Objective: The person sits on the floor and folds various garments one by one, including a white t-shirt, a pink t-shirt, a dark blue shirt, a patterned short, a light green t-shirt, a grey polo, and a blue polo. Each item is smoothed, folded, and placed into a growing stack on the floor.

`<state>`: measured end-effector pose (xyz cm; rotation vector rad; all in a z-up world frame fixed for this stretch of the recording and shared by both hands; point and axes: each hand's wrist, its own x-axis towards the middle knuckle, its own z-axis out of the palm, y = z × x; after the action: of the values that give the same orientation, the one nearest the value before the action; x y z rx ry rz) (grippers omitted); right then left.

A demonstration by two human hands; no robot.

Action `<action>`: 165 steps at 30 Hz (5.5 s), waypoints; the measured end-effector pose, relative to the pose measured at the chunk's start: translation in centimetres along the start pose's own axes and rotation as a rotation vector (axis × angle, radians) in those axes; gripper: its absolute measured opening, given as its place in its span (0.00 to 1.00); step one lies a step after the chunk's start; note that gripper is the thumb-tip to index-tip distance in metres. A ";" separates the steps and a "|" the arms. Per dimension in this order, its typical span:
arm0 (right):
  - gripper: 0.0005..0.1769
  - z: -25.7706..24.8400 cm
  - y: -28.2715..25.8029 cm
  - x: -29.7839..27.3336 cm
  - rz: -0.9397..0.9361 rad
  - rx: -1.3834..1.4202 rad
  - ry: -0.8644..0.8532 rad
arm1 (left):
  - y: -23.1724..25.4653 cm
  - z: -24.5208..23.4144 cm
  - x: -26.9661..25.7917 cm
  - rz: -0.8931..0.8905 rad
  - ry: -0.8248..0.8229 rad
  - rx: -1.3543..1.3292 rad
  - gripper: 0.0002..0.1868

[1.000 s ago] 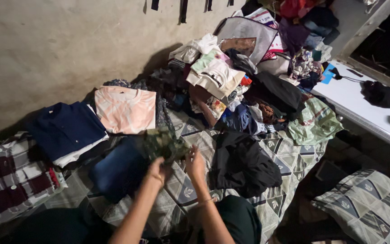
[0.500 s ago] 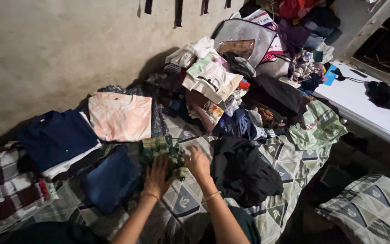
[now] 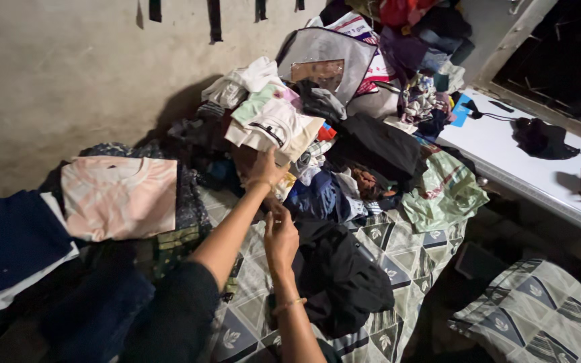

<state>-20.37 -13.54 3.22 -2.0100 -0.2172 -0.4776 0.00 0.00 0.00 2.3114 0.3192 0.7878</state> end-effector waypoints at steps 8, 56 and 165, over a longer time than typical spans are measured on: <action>0.15 -0.4 -0.2 -0.4 0.103 -0.034 -0.156 | -0.8 2.1 2.4 -0.198 -0.322 0.081 0.52; 0.29 -1.1 -9.1 -13.7 -0.302 0.597 -0.334 | 9.1 -49.8 -24.8 -0.145 -0.380 -1.341 0.30; 0.12 -2.2 13.3 0.2 0.138 -0.566 0.001 | -27.8 -37.5 -29.4 -0.171 -0.138 -0.270 0.33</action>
<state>-16.08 -21.75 -6.56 -2.5541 0.0703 -0.4875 -46.63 27.88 -9.36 2.0419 0.3232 0.5471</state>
